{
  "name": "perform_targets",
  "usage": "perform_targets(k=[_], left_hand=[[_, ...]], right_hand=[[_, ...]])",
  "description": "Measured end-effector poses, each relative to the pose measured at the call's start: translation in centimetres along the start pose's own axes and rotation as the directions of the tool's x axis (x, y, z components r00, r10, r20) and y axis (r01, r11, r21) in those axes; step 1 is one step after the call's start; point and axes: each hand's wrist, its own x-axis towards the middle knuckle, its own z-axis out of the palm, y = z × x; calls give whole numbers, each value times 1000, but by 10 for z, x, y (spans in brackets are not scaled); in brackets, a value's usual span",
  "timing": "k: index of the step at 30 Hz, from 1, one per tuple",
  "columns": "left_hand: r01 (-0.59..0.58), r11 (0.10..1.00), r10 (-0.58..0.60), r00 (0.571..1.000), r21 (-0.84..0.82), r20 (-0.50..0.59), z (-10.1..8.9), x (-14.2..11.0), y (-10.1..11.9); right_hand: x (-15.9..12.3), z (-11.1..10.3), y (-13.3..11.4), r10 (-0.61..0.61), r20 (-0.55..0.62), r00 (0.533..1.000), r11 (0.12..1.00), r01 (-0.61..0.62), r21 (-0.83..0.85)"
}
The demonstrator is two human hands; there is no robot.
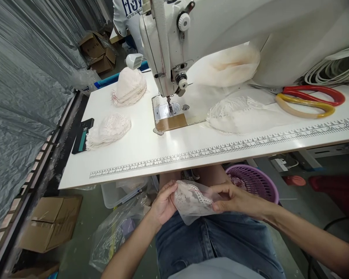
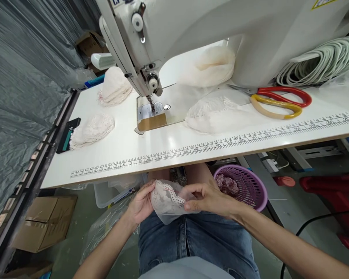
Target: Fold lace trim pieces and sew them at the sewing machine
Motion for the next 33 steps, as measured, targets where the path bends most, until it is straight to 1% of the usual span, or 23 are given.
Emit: perform_targets(k=[3,5,9,11,14,17,19,21,23,26,29,31,33], left_hand=[[-27,1000,27,1000,-16,2,-1,1,0],[-38,999,38,999,-8,19,-2,1,0],[-15,999,12,998,41,70,-2,-1,-1],[-9,998,3,997,67,83,-1,-1,-1],[-13,995,3,995,95,100,-1,-1,0],[-25,995,16,996,100,85,-4,-1,1],[-27,994,18,996,102,88,-5,-1,1],[-19,993,5,993,115,120,-4,-3,1],[-6,987,-20,987,162,160,-2,-4,1],[-11,953,-43,984,303,171,2,-7,2],[-71,896,5,989,439,151,4,-9,4],[-130,838,44,984,531,172,5,-11,5],[-195,757,68,973,623,221,8,-13,7]], right_hand=[[4,1,2,-21,-30,999,999,20,-28],[3,0,1,-26,-19,999,999,25,-29],[1,-1,-1,-14,49,999,999,12,46],[3,2,0,-18,56,998,995,13,94],[8,6,2,-46,14,999,995,44,90],[10,9,2,-79,-22,997,996,80,44],[8,9,2,-86,-3,996,996,87,26],[6,9,1,-81,36,996,996,80,27],[4,9,1,-63,71,995,997,58,59],[4,10,2,-27,79,997,996,20,83],[6,10,4,-6,46,999,1000,5,26],[6,11,4,17,53,998,1000,-17,5],[7,12,3,29,75,997,1000,-29,1]])
